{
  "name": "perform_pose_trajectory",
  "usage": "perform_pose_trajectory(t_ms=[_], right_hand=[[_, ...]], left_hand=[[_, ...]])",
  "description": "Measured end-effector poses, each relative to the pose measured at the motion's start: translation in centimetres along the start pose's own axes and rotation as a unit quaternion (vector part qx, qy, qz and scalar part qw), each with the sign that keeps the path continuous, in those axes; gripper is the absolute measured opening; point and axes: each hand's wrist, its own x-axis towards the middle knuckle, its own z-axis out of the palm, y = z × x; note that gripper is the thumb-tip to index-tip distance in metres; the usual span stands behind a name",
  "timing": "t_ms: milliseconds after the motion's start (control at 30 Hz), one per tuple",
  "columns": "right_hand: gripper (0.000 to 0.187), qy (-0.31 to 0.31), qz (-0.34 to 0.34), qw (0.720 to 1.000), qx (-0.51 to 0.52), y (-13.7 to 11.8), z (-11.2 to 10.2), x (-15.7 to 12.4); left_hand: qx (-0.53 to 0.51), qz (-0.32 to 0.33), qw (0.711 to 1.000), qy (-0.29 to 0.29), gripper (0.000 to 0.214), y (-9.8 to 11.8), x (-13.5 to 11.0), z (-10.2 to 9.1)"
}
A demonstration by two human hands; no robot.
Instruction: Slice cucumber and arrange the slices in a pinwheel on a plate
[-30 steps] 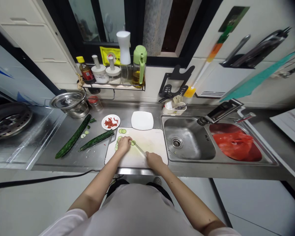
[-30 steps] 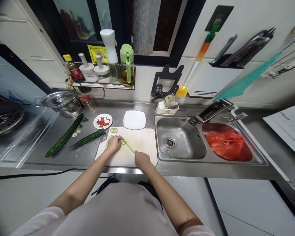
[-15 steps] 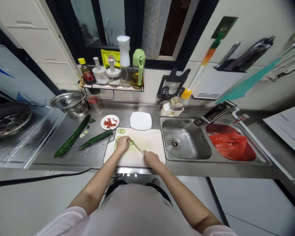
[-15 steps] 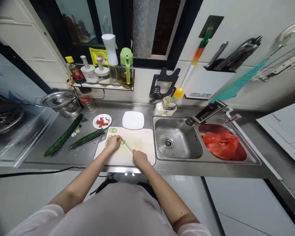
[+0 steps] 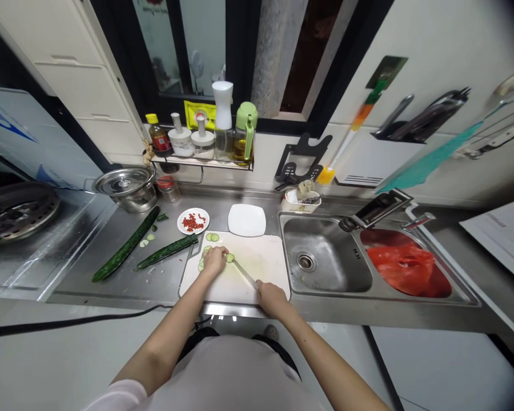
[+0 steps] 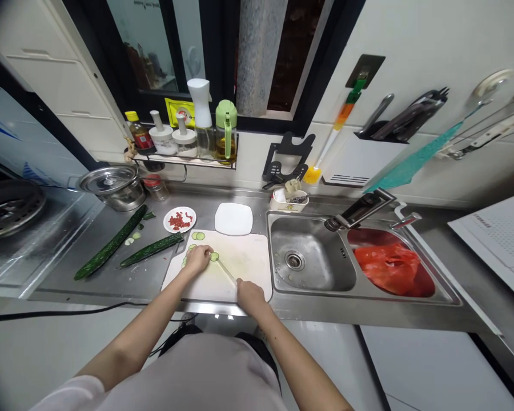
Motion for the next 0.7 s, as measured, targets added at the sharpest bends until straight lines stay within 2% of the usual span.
perform_pose_trajectory(t_ms=[433, 700], right_hand=[[0.034, 0.005, 0.0, 1.0, 0.005, -1.0, -0.7, 2.0], [0.036, 0.01, 0.004, 1.0, 0.004, -1.0, -0.4, 2.0]], left_hand=[[-0.013, -0.021, 1.0, -0.01, 0.023, 0.4, 0.0, 0.1], [0.002, -0.042, 0.999, -0.022, 0.029, 1.1, -0.4, -0.2]])
